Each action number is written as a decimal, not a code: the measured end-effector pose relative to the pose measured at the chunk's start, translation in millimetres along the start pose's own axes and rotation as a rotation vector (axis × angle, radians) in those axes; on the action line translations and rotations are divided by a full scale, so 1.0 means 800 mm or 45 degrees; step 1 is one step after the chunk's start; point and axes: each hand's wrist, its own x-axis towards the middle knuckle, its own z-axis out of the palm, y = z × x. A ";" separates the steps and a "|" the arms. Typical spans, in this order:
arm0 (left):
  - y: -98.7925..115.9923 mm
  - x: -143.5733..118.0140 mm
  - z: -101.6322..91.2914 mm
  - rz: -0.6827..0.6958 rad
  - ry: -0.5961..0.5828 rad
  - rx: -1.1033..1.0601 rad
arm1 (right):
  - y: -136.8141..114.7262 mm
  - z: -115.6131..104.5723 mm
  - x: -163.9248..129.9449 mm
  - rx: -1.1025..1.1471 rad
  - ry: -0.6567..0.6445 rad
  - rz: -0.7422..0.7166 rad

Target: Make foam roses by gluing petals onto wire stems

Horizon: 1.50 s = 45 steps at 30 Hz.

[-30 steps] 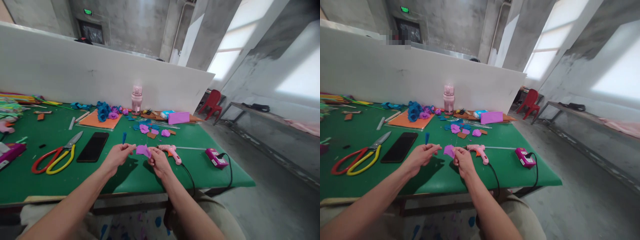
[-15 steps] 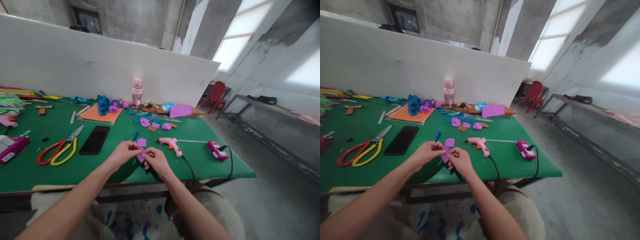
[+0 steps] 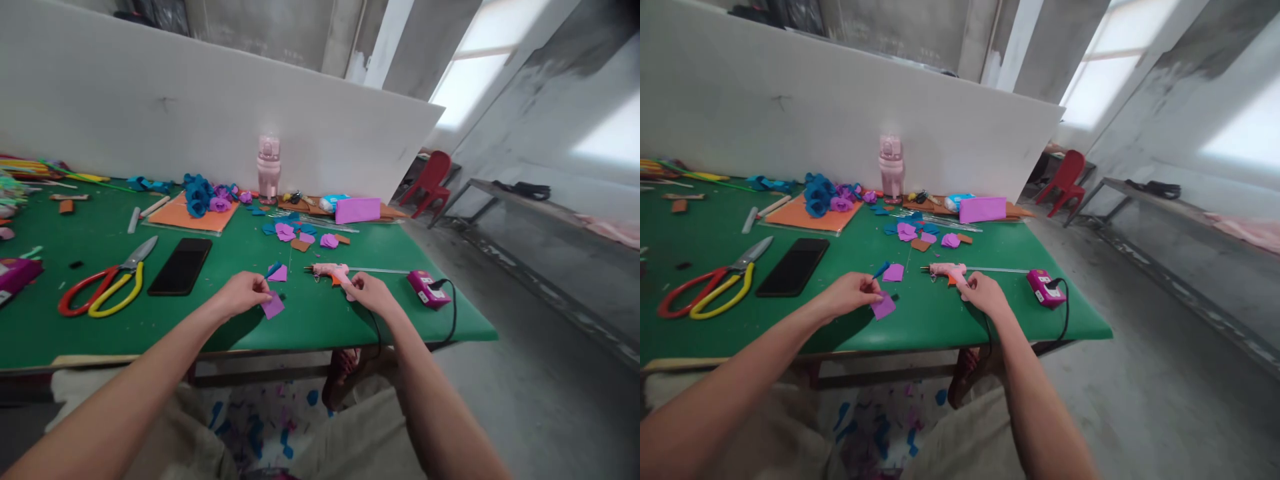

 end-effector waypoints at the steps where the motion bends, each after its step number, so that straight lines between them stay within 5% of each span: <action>1: 0.000 0.000 0.001 -0.006 0.010 0.017 | 0.000 0.002 0.005 -0.018 -0.058 -0.006; 5: -0.003 0.001 0.005 -0.019 0.020 0.031 | -0.006 0.008 0.008 0.078 -0.062 -0.013; 9: -0.012 0.007 0.005 -0.017 0.009 0.037 | -0.016 0.008 -0.010 0.704 -0.042 0.012; 14: -0.015 0.011 0.005 -0.015 0.013 0.000 | -0.042 0.015 -0.036 1.592 -0.504 0.119; 18: -0.015 0.009 0.005 -0.010 0.044 -0.042 | -0.061 0.030 -0.048 1.913 -0.770 0.204; 31: -0.015 0.008 0.003 0.009 0.052 -0.032 | -0.084 0.021 -0.090 1.296 -0.447 -0.109; 45: -0.007 0.004 0.005 -0.027 0.043 -0.003 | -0.091 0.018 -0.103 0.612 -0.281 -0.414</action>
